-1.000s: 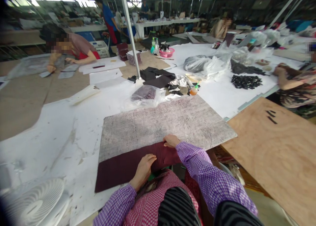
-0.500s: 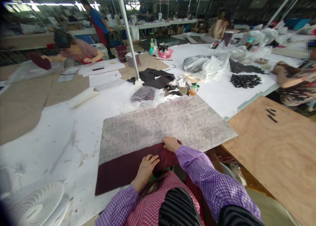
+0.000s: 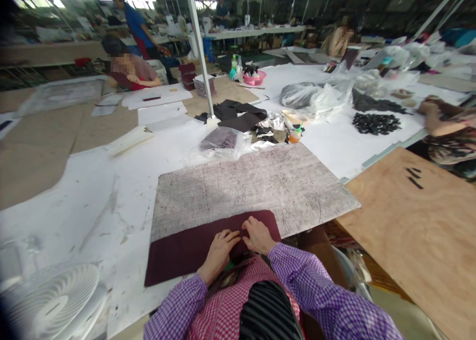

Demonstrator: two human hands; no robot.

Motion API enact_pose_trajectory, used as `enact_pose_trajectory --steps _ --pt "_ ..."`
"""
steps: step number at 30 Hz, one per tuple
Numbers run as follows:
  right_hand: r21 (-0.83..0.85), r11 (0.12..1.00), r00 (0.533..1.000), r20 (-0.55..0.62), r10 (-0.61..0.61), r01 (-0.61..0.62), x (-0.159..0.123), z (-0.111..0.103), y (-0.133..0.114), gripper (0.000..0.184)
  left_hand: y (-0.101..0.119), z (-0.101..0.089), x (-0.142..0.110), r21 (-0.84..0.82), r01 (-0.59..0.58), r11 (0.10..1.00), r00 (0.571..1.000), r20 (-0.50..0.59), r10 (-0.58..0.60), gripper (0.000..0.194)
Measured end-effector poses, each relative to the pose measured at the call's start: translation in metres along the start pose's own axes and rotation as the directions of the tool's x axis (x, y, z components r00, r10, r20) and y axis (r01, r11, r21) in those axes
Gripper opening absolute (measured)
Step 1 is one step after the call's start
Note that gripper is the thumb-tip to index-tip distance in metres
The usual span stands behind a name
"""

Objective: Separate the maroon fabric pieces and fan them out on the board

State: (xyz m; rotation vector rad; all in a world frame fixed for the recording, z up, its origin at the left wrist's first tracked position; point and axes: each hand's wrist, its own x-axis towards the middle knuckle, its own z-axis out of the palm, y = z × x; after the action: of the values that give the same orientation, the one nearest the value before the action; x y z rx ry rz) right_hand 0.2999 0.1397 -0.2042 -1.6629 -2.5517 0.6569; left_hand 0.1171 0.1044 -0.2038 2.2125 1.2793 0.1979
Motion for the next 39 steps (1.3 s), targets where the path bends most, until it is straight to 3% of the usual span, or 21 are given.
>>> enact_pose_trajectory --steps 4,11,16,22,39 --pt "-0.001 0.999 0.999 -0.019 0.034 -0.034 -0.005 0.007 -0.007 0.030 0.002 -0.003 -0.001 0.007 -0.007 1.000 1.000 -0.001 0.007 0.049" --pt "0.060 0.998 0.999 -0.031 -0.006 0.008 -0.004 -0.002 0.008 0.021 -0.001 -0.001 -0.002 0.024 -0.021 0.999 1.000 -0.005 0.021 0.049" --pt "0.046 0.998 0.990 -0.134 0.054 -0.048 -0.012 -0.005 0.024 0.016 -0.003 0.001 -0.002 0.029 -0.034 0.999 0.999 -0.008 0.034 0.052" --pt "0.008 0.995 0.969 -0.225 0.102 -0.103 -0.019 0.009 0.019 0.025 -0.001 0.004 -0.001 0.055 -0.029 0.998 1.000 -0.008 0.029 0.056" --pt "-0.027 0.999 0.964 -0.265 0.036 -0.045 -0.022 0.008 0.031 0.032 0.001 0.004 -0.003 0.116 -0.036 0.993 0.999 -0.034 0.040 0.066"
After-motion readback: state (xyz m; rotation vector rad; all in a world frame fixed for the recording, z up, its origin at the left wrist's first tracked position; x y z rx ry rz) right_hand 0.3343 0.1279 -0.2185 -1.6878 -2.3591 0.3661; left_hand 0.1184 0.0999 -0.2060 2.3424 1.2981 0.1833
